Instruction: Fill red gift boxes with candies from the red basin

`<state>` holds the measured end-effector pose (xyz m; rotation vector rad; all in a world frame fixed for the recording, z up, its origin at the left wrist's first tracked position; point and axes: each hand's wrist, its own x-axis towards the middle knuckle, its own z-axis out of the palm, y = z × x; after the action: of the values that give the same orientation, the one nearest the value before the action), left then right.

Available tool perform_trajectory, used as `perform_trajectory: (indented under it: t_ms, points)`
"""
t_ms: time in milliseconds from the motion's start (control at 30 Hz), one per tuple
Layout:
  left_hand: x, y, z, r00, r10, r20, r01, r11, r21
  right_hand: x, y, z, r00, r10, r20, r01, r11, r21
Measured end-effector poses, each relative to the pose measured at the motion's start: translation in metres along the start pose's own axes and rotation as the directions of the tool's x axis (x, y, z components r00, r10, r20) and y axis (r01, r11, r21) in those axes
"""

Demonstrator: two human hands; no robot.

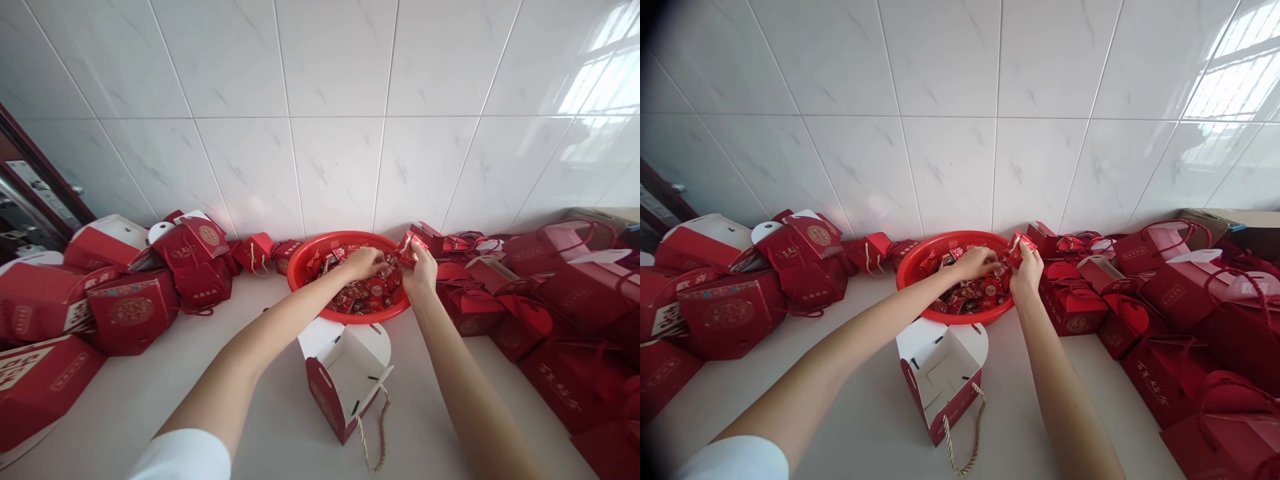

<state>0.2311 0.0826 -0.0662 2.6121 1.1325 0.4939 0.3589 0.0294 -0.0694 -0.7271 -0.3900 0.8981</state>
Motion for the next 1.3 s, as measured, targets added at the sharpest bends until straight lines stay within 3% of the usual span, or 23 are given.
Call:
perform_trajectory:
  t_ms: [100, 267, 367, 467, 567, 633, 733, 933, 1067, 1300]
  points:
    - [0.005, -0.017, -0.008, 0.981, -0.091, -0.17, 0.035, 0.95, -0.31, 0.0, 0.0, 0.001, 0.999, -0.002, 0.035, 0.003, 1.0, -0.01]
    - [0.007, -0.029, -0.01, 0.962, -0.078, -0.263, -0.109, 0.772, -0.626, -0.006, -0.001, 0.003, 0.975, 0.146, 0.167, -0.131, 0.987, -0.095]
    - [0.007, -0.025, -0.009, 0.961, -0.054, -0.271, -0.146, 0.733, -0.665, -0.008, -0.002, 0.003, 0.962, 0.167, 0.214, -0.146, 0.983, -0.11]
    - [0.004, -0.02, -0.01, 0.981, -0.116, -0.153, -0.022, 0.724, -0.689, -0.006, -0.001, 0.003, 0.987, 0.106, 0.122, -0.097, 0.993, -0.072]
    - [-0.001, -0.016, -0.009, 0.993, -0.078, 0.092, 0.116, 0.834, -0.54, 0.0, 0.0, 0.0, 0.997, 0.069, 0.046, -0.066, 0.996, -0.056]
    - [-0.006, -0.013, -0.008, 0.965, 0.016, 0.261, 0.074, 0.941, -0.331, 0.003, 0.002, -0.002, 0.996, 0.069, 0.05, -0.066, 0.996, -0.058]
    - [-0.012, -0.005, -0.005, 0.904, 0.073, 0.421, -0.045, 0.996, -0.076, 0.005, 0.002, -0.003, 0.994, 0.085, 0.071, -0.081, 0.995, -0.055]
    - [-0.01, 0.001, 0.004, 0.886, -0.005, 0.463, -0.102, 0.973, 0.207, -0.001, -0.002, 0.002, 0.991, 0.13, 0.026, -0.129, 0.991, -0.038]
    - [-0.006, -0.003, 0.007, 0.903, -0.023, 0.43, -0.082, 0.971, 0.224, -0.005, -0.005, 0.005, 0.99, 0.131, 0.043, -0.13, 0.991, -0.027]
    - [-0.006, 0.003, -0.001, 0.899, -0.158, 0.409, 0.095, 0.981, 0.17, -0.007, -0.007, 0.004, 0.987, 0.146, 0.061, -0.144, 0.989, -0.035]
